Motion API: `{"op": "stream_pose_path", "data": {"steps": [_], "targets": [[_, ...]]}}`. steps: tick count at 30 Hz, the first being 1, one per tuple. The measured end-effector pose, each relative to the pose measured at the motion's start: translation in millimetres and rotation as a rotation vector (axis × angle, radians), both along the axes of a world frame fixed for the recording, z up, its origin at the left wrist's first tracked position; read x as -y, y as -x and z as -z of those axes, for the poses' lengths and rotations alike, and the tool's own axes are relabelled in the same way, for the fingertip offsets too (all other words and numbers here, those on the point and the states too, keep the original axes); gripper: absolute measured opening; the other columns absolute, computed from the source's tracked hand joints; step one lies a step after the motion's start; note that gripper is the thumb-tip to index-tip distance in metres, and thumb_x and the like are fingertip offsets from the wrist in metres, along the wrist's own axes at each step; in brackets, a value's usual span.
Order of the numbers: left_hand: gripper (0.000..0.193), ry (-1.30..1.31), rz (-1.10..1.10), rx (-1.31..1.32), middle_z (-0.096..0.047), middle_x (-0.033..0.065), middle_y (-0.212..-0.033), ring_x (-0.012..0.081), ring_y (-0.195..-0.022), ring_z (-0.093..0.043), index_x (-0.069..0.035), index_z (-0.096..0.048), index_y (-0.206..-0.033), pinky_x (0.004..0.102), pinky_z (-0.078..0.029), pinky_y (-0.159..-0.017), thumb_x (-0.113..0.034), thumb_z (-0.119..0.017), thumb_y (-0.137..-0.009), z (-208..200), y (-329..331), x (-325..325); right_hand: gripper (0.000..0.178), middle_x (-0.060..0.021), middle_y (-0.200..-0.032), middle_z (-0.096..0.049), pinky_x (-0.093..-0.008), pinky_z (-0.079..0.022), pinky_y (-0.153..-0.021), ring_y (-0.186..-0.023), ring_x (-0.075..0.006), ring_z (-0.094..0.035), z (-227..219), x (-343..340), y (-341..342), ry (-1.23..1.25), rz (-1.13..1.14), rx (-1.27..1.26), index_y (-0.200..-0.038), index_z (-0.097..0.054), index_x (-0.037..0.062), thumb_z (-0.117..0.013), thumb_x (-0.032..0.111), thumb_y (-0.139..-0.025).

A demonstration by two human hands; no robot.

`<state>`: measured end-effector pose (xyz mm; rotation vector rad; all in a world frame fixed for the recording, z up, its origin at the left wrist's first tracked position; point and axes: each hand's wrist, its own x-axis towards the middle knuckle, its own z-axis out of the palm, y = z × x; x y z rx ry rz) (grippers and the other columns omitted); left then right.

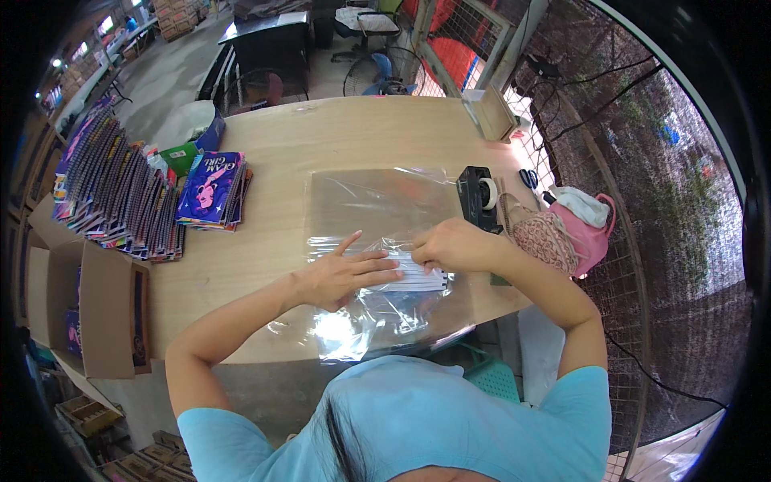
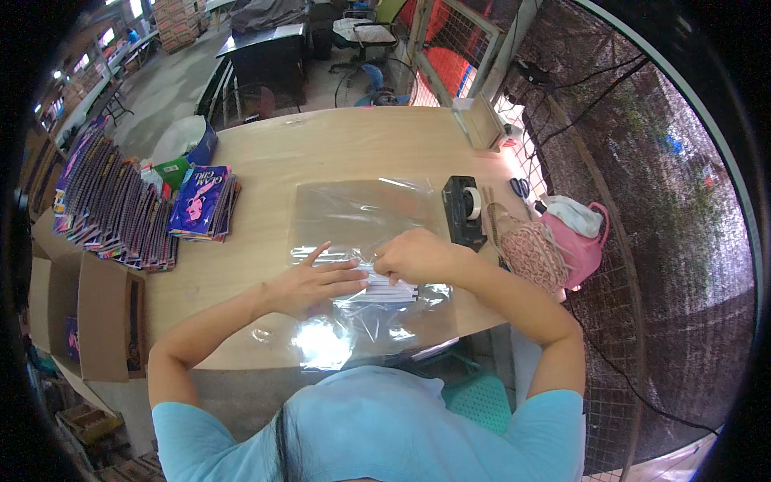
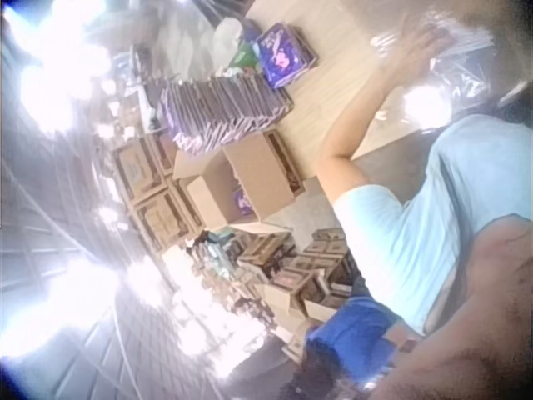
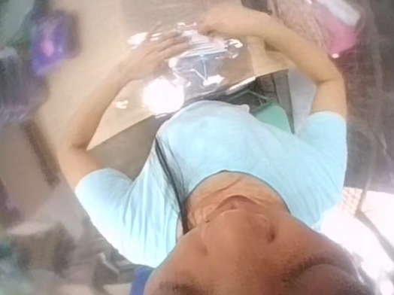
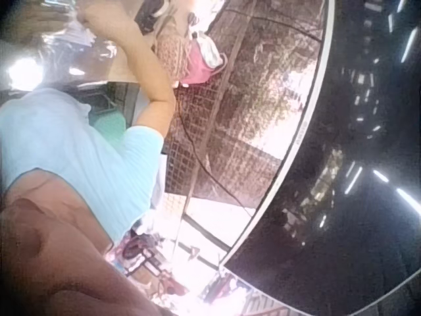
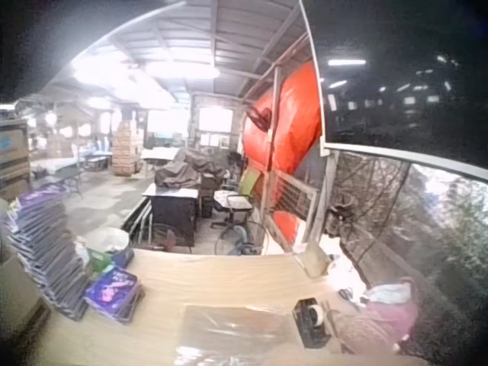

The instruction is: The person wraps spiral-bound notebooks in clear plastic film on a wooden table. They fold the film over the notebooks and secure the edges with adhesive tape from a dispenser. The wrapped notebooks are then placed into a cardboard box.

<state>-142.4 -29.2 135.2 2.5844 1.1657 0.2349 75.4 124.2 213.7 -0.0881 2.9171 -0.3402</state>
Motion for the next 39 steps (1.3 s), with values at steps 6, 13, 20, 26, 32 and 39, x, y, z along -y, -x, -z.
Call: {"op": "stream_pose_path", "data": {"steps": [6,13,20,26,32,39], "targets": [[0.102,-0.100,0.040,-0.072,-0.018,0.0022,-0.156,0.0262,-0.142,-0.022,-0.038,-0.028,-0.145,0.0556,-0.024,-0.111,-0.010,-0.077,-0.060,-5.5,-1.9,-0.8,0.008,-0.0044,-0.081,-0.060,-0.0362,-0.049,-0.062,-0.072,-0.0261,-0.063,18.5,3.0,-11.7,0.125,0.197,-0.346,-0.079,-0.066,0.0132,-0.069,0.017,-0.073],[0.095,-0.051,0.088,-0.054,-0.018,0.0090,-0.155,0.0335,-0.140,-0.024,-0.040,-0.032,-0.143,0.0504,-0.029,-0.110,-0.010,-0.073,-0.063,-11.6,-15.9,-3.9,0.009,-0.0035,-0.082,-0.056,-0.0380,-0.048,-0.063,-0.076,-0.0245,-0.060,46.3,-0.7,-14.6,0.330,0.024,-0.280,-0.072,-0.064,0.0147,-0.072,0.017,-0.068],[0.100,-0.115,0.046,0.001,-0.024,0.0136,-0.151,0.0354,-0.136,-0.029,-0.042,-0.034,-0.141,0.0459,-0.031,-0.109,-0.017,-0.082,-0.057,-1.2,-17.2,-6.3,0.019,-0.0110,-0.120,-0.053,-0.0422,-0.047,-0.084,-0.105,-0.0313,-0.056,56.3,9.2,-3.0,0.117,0.082,-0.556,-0.080,-0.069,0.0150,-0.077,0.019,-0.063],[0.096,-0.112,0.018,-0.021,-0.021,0.0095,-0.154,0.0341,-0.140,-0.023,-0.046,-0.036,-0.139,0.0572,-0.025,-0.110,-0.017,-0.079,-0.058,-8.5,-18.5,-14.3,0.092,-0.0178,-0.141,-0.037,-0.0481,-0.034,-0.105,-0.128,-0.0387,-0.040,90.6,11.0,-6.8,0.605,0.549,-0.563,-0.138,-0.038,0.0181,-0.084,0.028,-0.059],[0.082,-0.208,-0.210,0.014,-0.018,0.0088,-0.155,0.0346,-0.143,-0.013,-0.046,-0.042,-0.136,0.0667,-0.002,-0.109,-0.034,-0.078,-0.062,-2.8,-22.2,6.6,0.113,-0.0231,-0.137,-0.038,-0.0486,-0.040,-0.100,-0.125,-0.0415,-0.042,81.5,9.9,5.6,0.455,0.681,-0.357,-0.148,-0.019,0.0190,-0.085,0.036,-0.059],[0.064,-0.260,-0.289,0.102,-0.022,0.0011,-0.154,0.0321,-0.144,-0.008,-0.041,-0.047,-0.134,0.0675,0.002,-0.108,-0.068,-0.053,-0.077,15.5,-30.5,6.4,0.108,-0.0246,-0.134,-0.043,-0.0428,-0.044,-0.095,-0.115,-0.0366,-0.052,91.3,-5.2,9.5,0.395,0.733,-0.223,-0.148,-0.019,0.0121,-0.084,0.031,-0.064]]}}
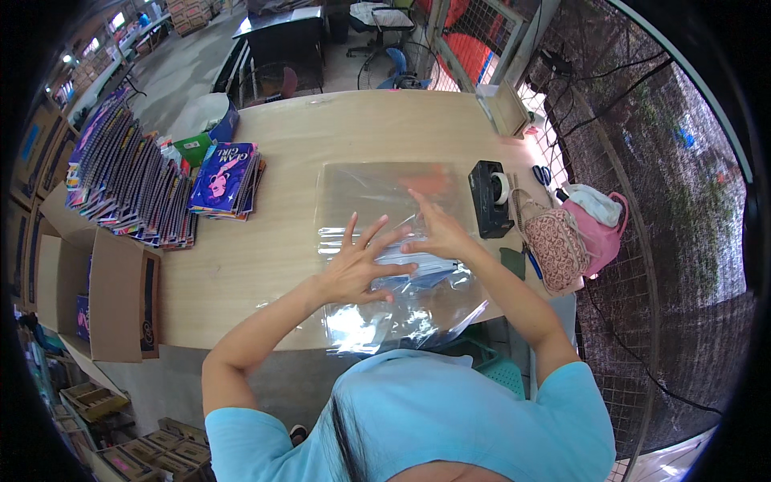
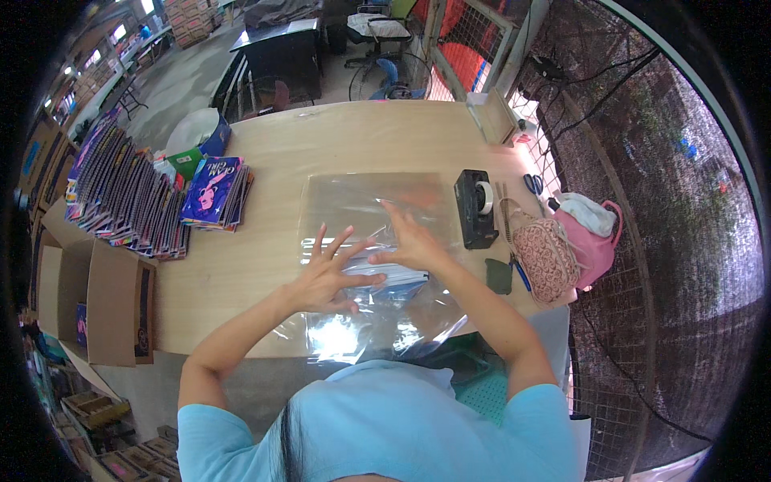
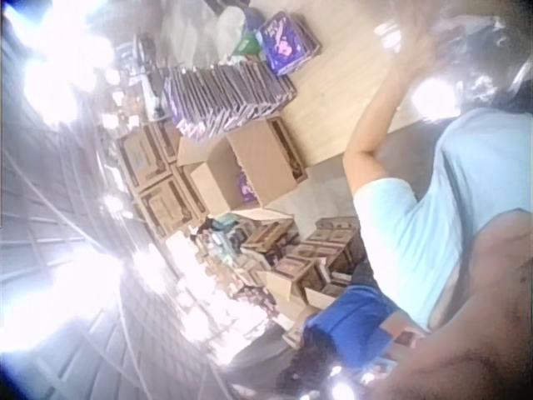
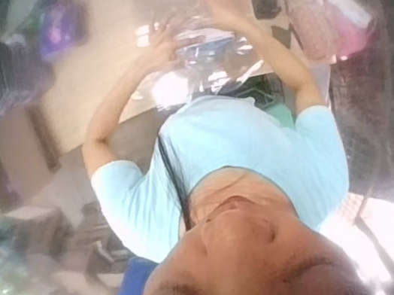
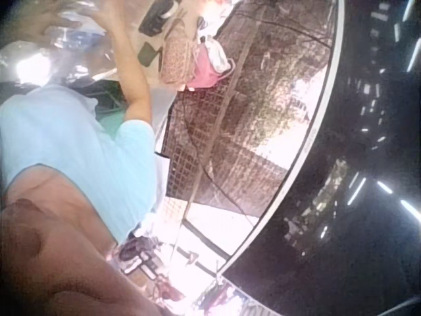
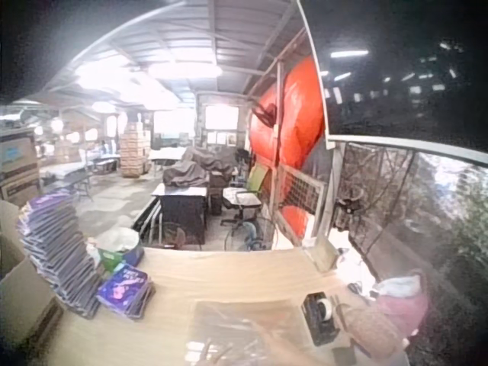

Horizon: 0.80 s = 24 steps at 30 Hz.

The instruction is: The person wraps spiral-bound notebooks in clear plastic film on a wooden table. They fold the film over the notebooks and secure the edges with adhesive tape from a dispenser. The wrapped notebooks are then placed into a cardboard box.

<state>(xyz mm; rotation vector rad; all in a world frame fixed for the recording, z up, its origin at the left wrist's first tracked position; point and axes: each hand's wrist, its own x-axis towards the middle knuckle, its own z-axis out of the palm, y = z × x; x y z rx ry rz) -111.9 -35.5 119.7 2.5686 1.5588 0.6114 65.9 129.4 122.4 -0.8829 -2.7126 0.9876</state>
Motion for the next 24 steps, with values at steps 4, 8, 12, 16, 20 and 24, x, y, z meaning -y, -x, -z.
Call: {"op": "stream_pose_path", "data": {"steps": [4,8,12,16,20,24], "targets": [[0.068,0.070,0.068,-0.161,-0.020,-0.0065,-0.155,0.0317,-0.144,-0.006,-0.042,-0.045,-0.135,0.0678,0.002,-0.108,-0.072,-0.051,-0.074,-5.5,5.8,-8.7,0.106,-0.0275,-0.130,-0.047,-0.0416,-0.044,-0.095,-0.111,-0.0368,-0.055,36.4,-17.8,-0.3,0.051,-0.023,-0.038,-0.148,-0.017,0.0055,-0.081,0.031,-0.068],[0.074,0.123,0.078,-0.170,-0.016,-0.0093,-0.156,0.0306,-0.145,-0.006,-0.043,-0.042,-0.137,0.0676,0.002,-0.108,-0.076,-0.049,-0.071,-0.8,2.9,-7.8,0.111,-0.0293,-0.145,-0.031,-0.0428,-0.034,-0.107,-0.131,-0.0418,-0.038,33.9,-8.7,-6.7,0.130,0.031,-0.070,-0.148,-0.011,0.0003,-0.078,0.040,-0.069],[0.079,0.120,0.065,-0.215,-0.021,-0.0124,-0.154,0.0295,-0.145,-0.006,-0.043,-0.039,-0.138,0.0671,0.003,-0.108,-0.078,-0.047,-0.068,11.5,1.2,-7.3,0.097,-0.0253,-0.144,-0.034,-0.0436,-0.035,-0.106,-0.129,-0.0373,-0.042,9.5,-6.3,1.4,0.090,0.094,0.127,-0.145,-0.021,0.0007,-0.077,0.036,-0.074],[0.084,0.225,0.038,-0.231,-0.029,-0.0140,-0.151,0.0309,-0.145,-0.007,-0.044,-0.041,-0.137,0.0687,0.001,-0.108,-0.077,-0.052,-0.061,-9.4,1.0,-11.3,0.037,-0.0165,-0.117,-0.058,-0.0363,-0.051,-0.081,-0.093,-0.0242,-0.063,65.4,-79.9,-57.9,-0.015,0.714,-0.644,-0.105,-0.059,0.0014,-0.073,0.027,-0.081],[0.090,0.279,0.024,-0.177,-0.029,-0.0130,-0.151,0.0346,-0.144,-0.008,-0.045,-0.044,-0.135,0.0702,0.000,-0.107,-0.074,-0.059,-0.052,-11.5,1.1,-12.2,0.035,-0.0145,-0.088,-0.069,-0.0341,-0.048,-0.073,-0.080,-0.0214,-0.063,114.5,-156.3,-172.2,-0.022,1.078,-0.245,-0.094,-0.068,-0.0033,-0.075,0.028,-0.078],[0.094,0.298,0.017,-0.188,-0.029,-0.0123,-0.151,0.0354,-0.144,-0.007,-0.046,-0.044,-0.135,0.0697,0.001,-0.108,-0.073,-0.061,-0.047,-10.5,-1.0,-12.4,0.039,-0.0142,-0.086,-0.069,-0.0337,-0.047,-0.071,-0.078,-0.0178,-0.062,135.7,-177.5,-181.7,0.389,1.072,-0.234,-0.091,-0.069,-0.0061,-0.076,0.029,-0.077]]}}
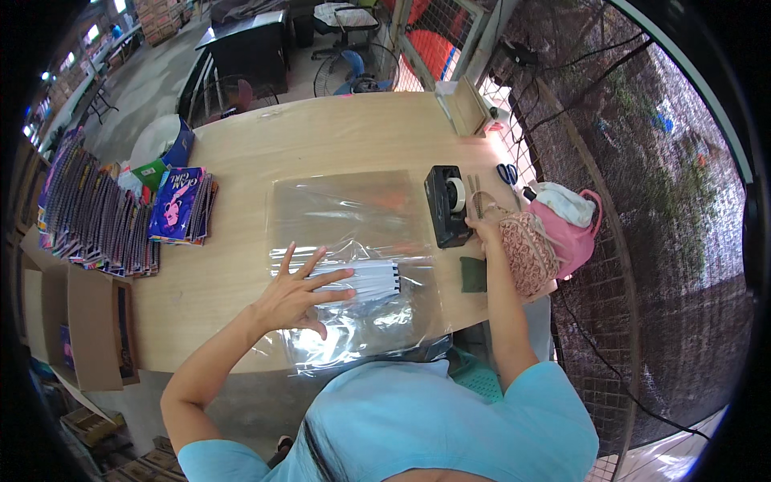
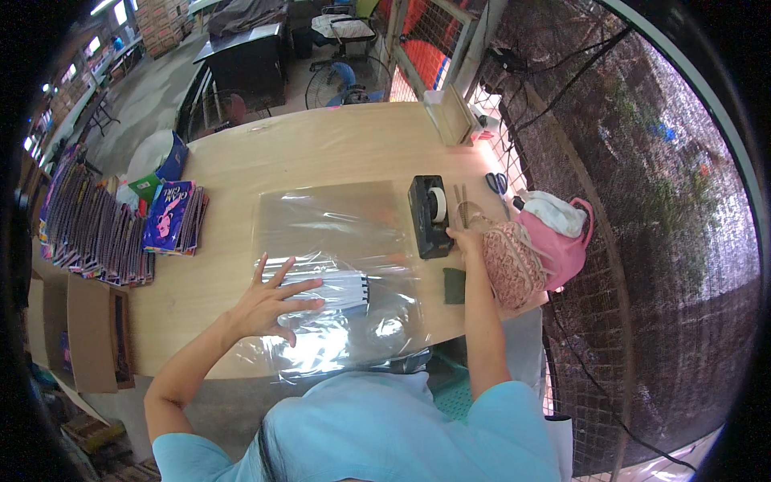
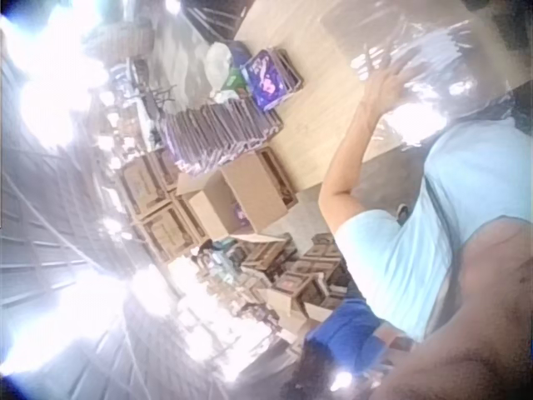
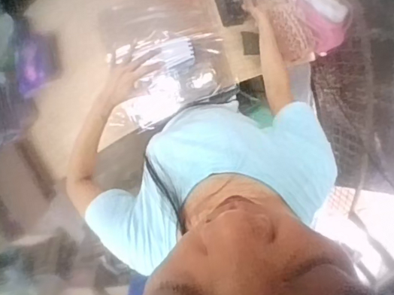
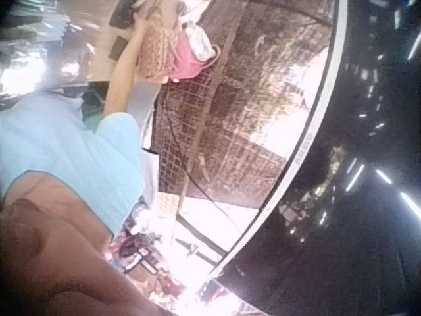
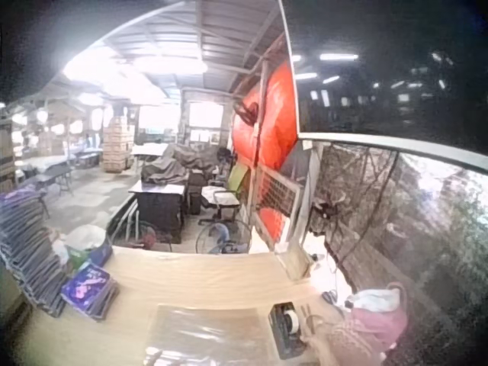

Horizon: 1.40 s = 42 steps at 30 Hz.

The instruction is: The person wraps spiral-bound notebooks in clear plastic film on a wooden table. They fold the film over the notebooks and secure the edges with adhesive tape from a dispenser. The wrapped notebooks are then placed into a cardboard box.

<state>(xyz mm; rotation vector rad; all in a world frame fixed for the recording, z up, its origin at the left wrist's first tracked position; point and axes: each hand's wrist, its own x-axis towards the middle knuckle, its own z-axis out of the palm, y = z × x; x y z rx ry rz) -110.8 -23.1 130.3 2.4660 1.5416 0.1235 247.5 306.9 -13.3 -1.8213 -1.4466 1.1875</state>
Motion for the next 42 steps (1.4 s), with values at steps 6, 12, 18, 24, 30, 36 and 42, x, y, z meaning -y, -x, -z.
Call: {"op": "stream_pose_path", "data": {"steps": [6,12,18,24,30,36,42], "targets": [[0.098,0.006,0.004,-0.018,-0.030,-0.0124,-0.151,0.0369,-0.144,-0.006,-0.047,-0.042,-0.136,0.0694,0.002,-0.108,-0.071,-0.064,-0.044,-2.4,-0.1,-1.6,0.028,-0.0074,-0.088,-0.066,-0.0312,-0.044,-0.063,-0.077,-0.0173,-0.059,14.9,-5.2,0.2,0.130,-0.002,-0.244,-0.098,-0.069,0.0010,-0.074,0.021,-0.079],[0.095,0.002,-0.023,-0.004,-0.030,-0.0122,-0.151,0.0372,-0.144,-0.006,-0.046,-0.042,-0.136,0.0693,0.001,-0.108,-0.070,-0.064,-0.046,-3.9,0.3,1.4,0.017,-0.0039,-0.075,-0.065,-0.0330,-0.046,-0.064,-0.070,-0.0157,-0.058,18.7,63.6,3.2,-0.248,0.032,-0.058,-0.080,-0.069,0.0042,-0.069,0.021,-0.084],[0.093,0.012,0.004,0.011,-0.029,-0.0117,-0.151,0.0370,-0.144,-0.006,-0.045,-0.042,-0.136,0.0703,-0.002,-0.108,-0.071,-0.062,-0.049,-8.5,1.0,1.2,0.011,-0.0032,-0.070,-0.061,-0.0330,-0.047,-0.064,-0.063,-0.0182,-0.058,3.8,78.6,12.0,0.346,0.363,-0.752,-0.081,-0.064,0.0041,-0.065,0.015,-0.084],[0.091,-0.025,0.046,0.043,-0.027,-0.0113,-0.152,0.0367,-0.144,-0.005,-0.045,-0.041,-0.137,0.0705,-0.001,-0.108,-0.074,-0.058,-0.052,-0.2,6.4,-2.6,0.017,-0.0021,-0.067,-0.058,-0.0298,-0.045,-0.056,-0.062,-0.0172,-0.057,64.2,108.8,23.0,0.667,0.087,-1.189,-0.084,-0.062,0.0066,-0.065,0.023,-0.087],[0.094,-0.029,0.038,0.087,-0.028,-0.0103,-0.151,0.0361,-0.144,-0.006,-0.045,-0.042,-0.136,0.0681,0.000,-0.110,-0.060,-0.072,-0.048,-5.2,7.2,3.7,0.022,-0.0035,-0.066,-0.061,-0.0313,-0.046,-0.052,-0.056,-0.0177,-0.057,-119.7,185.7,97.2,0.137,-0.533,-0.630,-0.079,-0.064,0.0031,-0.063,0.023,-0.088],[0.088,-0.085,0.068,0.150,-0.027,-0.0018,-0.152,0.0369,-0.143,-0.008,-0.043,-0.047,-0.133,0.0677,-0.001,-0.109,-0.059,-0.074,-0.051,-1.9,10.0,3.1,0.025,-0.0171,-0.072,-0.066,-0.0394,-0.049,-0.060,-0.063,-0.0286,-0.064,-187.2,197.7,182.5,-0.194,-1.263,0.349,-0.082,-0.069,0.0010,-0.071,0.025,-0.076],[0.082,-0.181,0.072,0.251,-0.029,0.0034,-0.150,0.0366,-0.143,-0.011,-0.043,-0.050,-0.131,0.0672,-0.004,-0.109,-0.058,-0.075,-0.054,8.6,12.8,4.3,0.026,-0.0199,-0.073,-0.067,-0.0408,-0.053,-0.066,-0.069,-0.0318,-0.067,-178.8,206.4,205.1,-0.396,-1.303,0.736,-0.083,-0.070,0.0023,-0.074,0.025,-0.071]]}}
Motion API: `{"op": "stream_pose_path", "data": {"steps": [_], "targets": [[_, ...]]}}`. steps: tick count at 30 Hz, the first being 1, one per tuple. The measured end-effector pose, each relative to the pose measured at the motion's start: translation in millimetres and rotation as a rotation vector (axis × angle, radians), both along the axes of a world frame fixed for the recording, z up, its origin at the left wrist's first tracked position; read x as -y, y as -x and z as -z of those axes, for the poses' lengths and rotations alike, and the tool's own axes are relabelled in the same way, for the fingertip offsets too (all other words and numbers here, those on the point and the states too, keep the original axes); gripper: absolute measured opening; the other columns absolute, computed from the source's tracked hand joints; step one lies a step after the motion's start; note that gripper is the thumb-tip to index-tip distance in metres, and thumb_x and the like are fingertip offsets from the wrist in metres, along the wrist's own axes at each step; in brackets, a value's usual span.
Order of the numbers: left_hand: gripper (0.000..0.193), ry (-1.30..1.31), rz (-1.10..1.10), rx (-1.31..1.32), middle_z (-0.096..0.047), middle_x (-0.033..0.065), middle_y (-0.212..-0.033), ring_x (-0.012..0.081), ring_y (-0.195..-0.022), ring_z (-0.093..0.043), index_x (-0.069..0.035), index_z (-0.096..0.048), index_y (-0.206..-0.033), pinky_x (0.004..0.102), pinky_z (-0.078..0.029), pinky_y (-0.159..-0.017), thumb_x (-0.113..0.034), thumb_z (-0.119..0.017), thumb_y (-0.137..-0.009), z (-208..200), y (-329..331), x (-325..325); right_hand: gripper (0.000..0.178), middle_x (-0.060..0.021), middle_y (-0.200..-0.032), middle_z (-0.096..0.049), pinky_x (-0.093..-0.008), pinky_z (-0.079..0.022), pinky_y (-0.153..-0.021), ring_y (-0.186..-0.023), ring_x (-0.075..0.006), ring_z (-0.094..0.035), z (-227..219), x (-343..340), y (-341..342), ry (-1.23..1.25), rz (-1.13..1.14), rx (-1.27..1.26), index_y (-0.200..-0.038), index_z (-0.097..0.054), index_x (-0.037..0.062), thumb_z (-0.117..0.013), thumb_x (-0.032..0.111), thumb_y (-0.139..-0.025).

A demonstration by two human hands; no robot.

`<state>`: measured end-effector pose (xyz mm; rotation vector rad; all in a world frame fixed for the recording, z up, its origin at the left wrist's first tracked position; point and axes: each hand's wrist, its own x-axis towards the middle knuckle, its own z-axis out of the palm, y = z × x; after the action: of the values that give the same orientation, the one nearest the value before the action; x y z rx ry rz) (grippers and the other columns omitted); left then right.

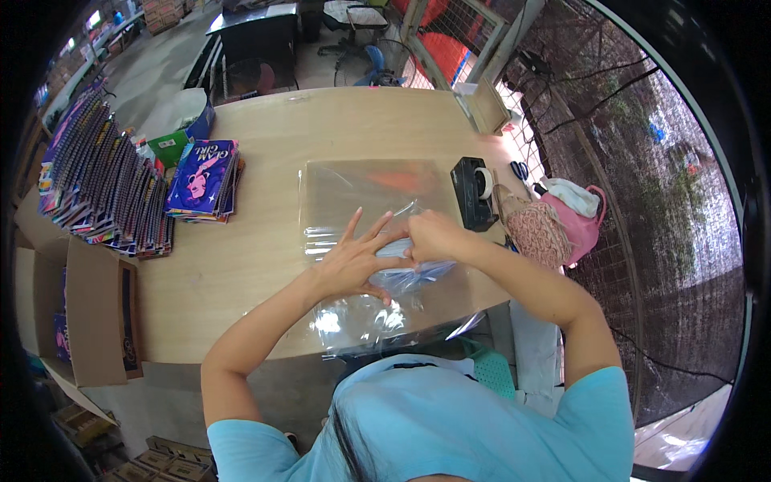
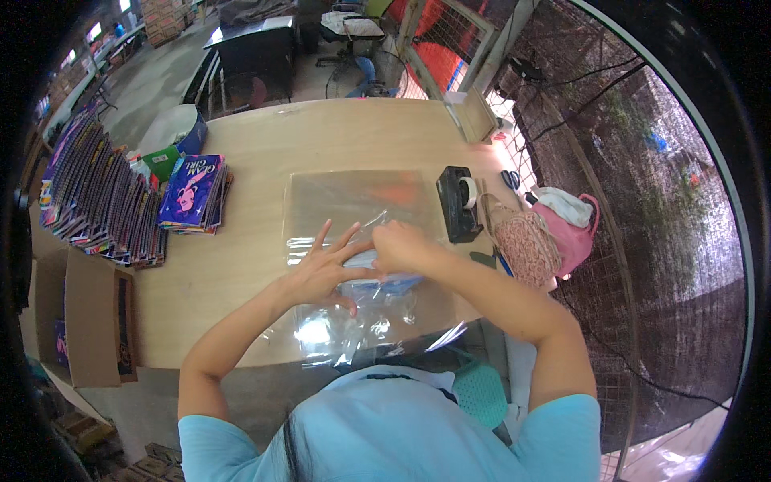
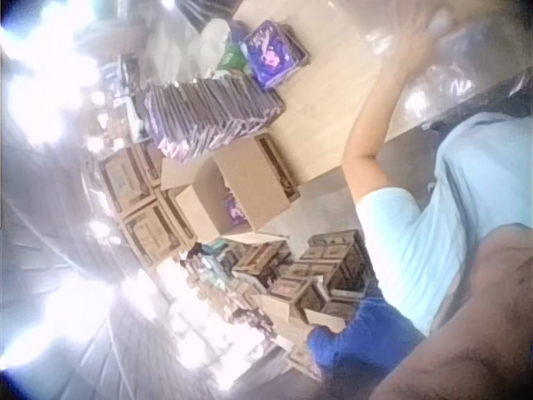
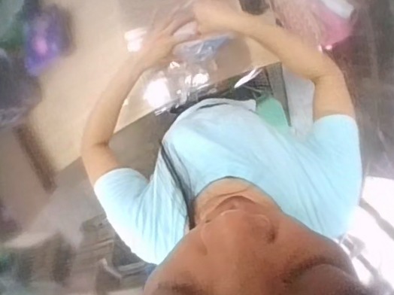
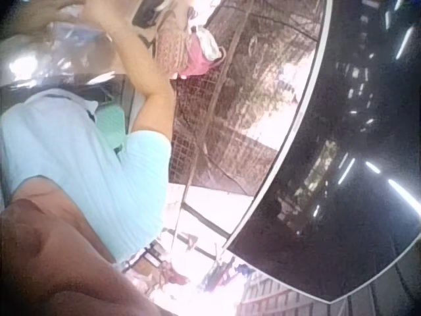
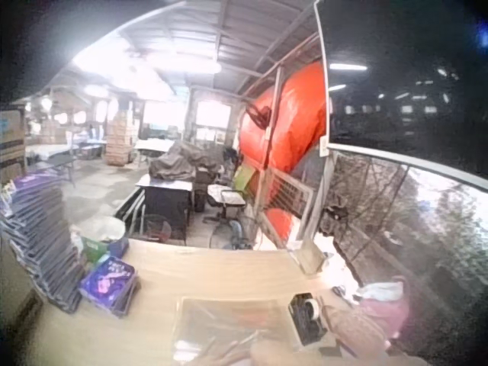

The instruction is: The person wraps spiral-bound notebooks in clear plastic film on a wooden table. They fold the film over the notebooks and secure the edges with adhesive tape from a dispenser. The wrapped notebooks are then placed into a cardboard box.

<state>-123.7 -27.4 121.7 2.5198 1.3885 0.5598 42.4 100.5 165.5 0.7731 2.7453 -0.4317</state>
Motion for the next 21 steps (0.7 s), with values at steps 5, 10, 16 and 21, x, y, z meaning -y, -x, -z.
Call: {"op": "stream_pose_path", "data": {"steps": [5,10,16,21], "targets": [[0.075,-0.052,-0.022,-0.028,-0.031,0.0026,-0.149,0.0341,-0.143,-0.012,-0.043,-0.050,-0.130,0.0661,-0.006,-0.110,-0.060,-0.071,-0.059,3.2,1.6,2.8,0.025,-0.0131,-0.063,-0.066,-0.0314,-0.051,-0.049,-0.054,-0.0200,-0.065,-25.7,-1.5,14.1,0.312,0.221,0.285,-0.090,-0.072,0.0051,-0.070,0.028,-0.079],[0.080,-0.057,-0.022,-0.014,-0.031,0.0007,-0.150,0.0353,-0.143,-0.013,-0.046,-0.049,-0.130,0.0664,-0.007,-0.110,-0.059,-0.073,-0.056,7.5,5.3,1.3,0.025,-0.0048,-0.058,-0.061,-0.0220,-0.042,-0.037,-0.042,-0.0089,-0.055,-29.0,-22.3,-34.1,1.269,0.903,-0.017,-0.096,-0.069,0.0051,-0.068,0.027,-0.086],[0.083,-0.052,-0.006,-0.011,-0.029,-0.0009,-0.151,0.0362,-0.143,-0.013,-0.047,-0.048,-0.131,0.0670,-0.007,-0.110,-0.057,-0.075,-0.054,6.0,4.3,0.0,0.026,-0.0022,-0.064,-0.060,-0.0228,-0.045,-0.050,-0.052,-0.0089,-0.055,-32.2,-9.4,-80.5,0.714,0.742,-0.622,-0.105,-0.068,0.0083,-0.072,0.016,-0.081],[0.084,-0.032,-0.007,-0.024,-0.029,-0.0009,-0.151,0.0368,-0.143,-0.014,-0.047,-0.048,-0.131,0.0676,-0.008,-0.109,-0.055,-0.076,-0.052,4.0,4.0,-0.5,0.038,-0.0065,-0.100,-0.057,-0.0337,-0.048,-0.076,-0.090,-0.0212,-0.055,-11.8,16.7,-70.0,-0.197,0.056,-0.539,-0.106,-0.069,0.0165,-0.074,0.006,-0.069]]}}
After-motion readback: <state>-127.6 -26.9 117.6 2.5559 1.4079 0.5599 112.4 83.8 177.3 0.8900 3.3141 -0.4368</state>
